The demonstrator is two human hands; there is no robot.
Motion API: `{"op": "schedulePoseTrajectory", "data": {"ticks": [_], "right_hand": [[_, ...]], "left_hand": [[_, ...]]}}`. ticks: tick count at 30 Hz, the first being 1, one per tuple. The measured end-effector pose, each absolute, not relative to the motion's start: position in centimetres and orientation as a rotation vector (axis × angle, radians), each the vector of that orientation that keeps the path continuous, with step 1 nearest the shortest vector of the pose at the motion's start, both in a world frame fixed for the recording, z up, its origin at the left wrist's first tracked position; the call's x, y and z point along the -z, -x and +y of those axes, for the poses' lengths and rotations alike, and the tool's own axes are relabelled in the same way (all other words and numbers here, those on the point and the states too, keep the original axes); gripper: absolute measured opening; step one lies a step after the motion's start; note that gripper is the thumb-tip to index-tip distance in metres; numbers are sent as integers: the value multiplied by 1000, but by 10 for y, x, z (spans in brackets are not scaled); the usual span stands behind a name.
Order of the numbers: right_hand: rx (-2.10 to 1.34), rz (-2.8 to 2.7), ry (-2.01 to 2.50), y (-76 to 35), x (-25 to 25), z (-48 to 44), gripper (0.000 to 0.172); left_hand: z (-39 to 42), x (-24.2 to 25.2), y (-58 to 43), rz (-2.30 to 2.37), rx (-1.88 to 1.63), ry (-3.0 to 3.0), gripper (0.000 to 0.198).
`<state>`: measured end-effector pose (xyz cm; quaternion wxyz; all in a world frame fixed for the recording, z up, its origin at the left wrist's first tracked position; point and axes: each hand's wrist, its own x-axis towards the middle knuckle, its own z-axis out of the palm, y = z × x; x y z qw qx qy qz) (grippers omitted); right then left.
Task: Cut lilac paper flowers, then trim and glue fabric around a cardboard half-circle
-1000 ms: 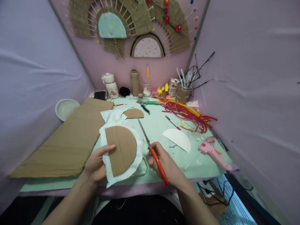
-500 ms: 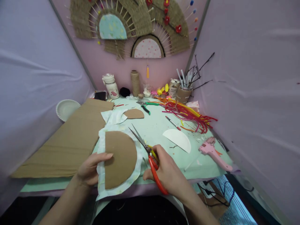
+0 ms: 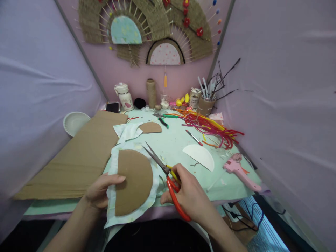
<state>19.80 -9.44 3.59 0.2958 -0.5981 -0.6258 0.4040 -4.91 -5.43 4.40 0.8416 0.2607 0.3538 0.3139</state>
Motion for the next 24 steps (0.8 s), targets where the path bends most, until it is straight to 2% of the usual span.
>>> {"op": "schedulePoseTrajectory", "data": {"ticks": [24], "right_hand": [[-1237,-1548,1552,-202,-37,-98,34]], "left_hand": [[-53,-47,52,750,-640,-545,27]]}}
